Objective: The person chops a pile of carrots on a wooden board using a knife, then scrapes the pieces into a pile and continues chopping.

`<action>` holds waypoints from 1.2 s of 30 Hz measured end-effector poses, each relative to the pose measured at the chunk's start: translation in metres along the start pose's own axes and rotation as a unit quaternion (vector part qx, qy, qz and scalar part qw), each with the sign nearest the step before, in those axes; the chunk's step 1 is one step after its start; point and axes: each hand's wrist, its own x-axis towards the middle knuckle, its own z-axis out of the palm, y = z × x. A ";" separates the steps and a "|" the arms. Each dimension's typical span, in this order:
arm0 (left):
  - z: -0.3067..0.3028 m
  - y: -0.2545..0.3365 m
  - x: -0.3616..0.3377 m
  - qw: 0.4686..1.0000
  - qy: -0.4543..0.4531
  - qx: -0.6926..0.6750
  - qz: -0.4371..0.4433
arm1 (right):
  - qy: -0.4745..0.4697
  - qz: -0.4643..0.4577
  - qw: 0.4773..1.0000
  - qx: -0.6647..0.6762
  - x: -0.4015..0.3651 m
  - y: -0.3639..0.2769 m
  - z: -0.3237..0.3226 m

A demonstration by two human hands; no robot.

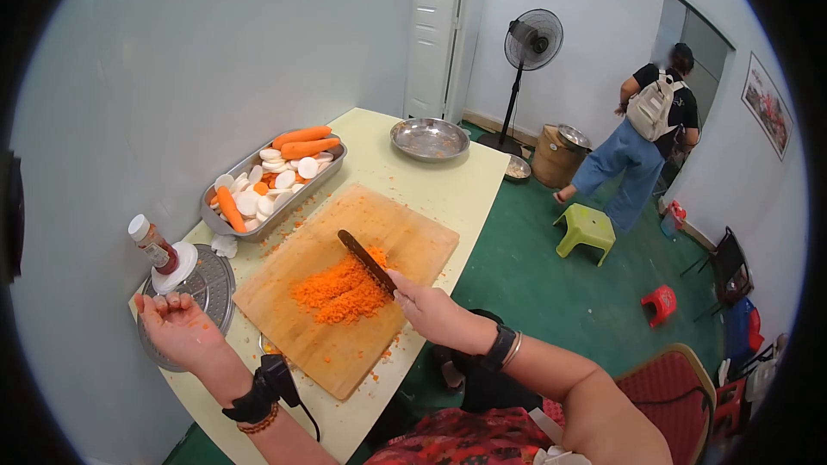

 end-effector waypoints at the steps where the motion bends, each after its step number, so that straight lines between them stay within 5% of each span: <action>1: -0.002 0.000 -0.002 1.000 -0.008 0.008 -0.004 | -0.006 0.012 1.000 0.009 0.002 0.000 0.001; 7: 0.008 -0.004 -0.017 0.999 -0.038 0.021 -0.023 | 0.019 -0.037 0.999 0.001 0.005 0.001 0.013; 10: 0.006 -0.011 -0.019 0.998 -0.058 0.014 -0.033 | 0.007 0.013 1.000 0.011 0.001 -0.014 0.007; 13: 0.006 -0.015 -0.023 0.996 -0.071 0.009 -0.047 | 0.070 -0.081 0.994 0.022 0.000 -0.009 0.016; 19: 0.008 -0.016 -0.023 0.996 -0.070 0.020 -0.050 | 0.012 -0.009 1.000 -0.017 0.000 -0.017 0.010; 22: 0.013 -0.011 -0.028 0.997 -0.070 0.018 -0.035 | 0.101 -0.171 0.980 -0.008 0.007 0.003 0.025; 25: 0.015 -0.008 -0.028 0.997 -0.075 0.022 -0.029 | 0.001 -0.037 0.999 -0.022 0.007 -0.003 0.016; 28: 0.014 -0.004 -0.025 0.997 -0.075 0.025 -0.019 | 0.002 -0.005 1.000 -0.024 0.003 -0.024 0.006; 36: 0.011 -0.002 -0.025 0.995 -0.096 0.025 0.004 | 0.012 -0.066 0.998 -0.020 0.005 -0.013 0.015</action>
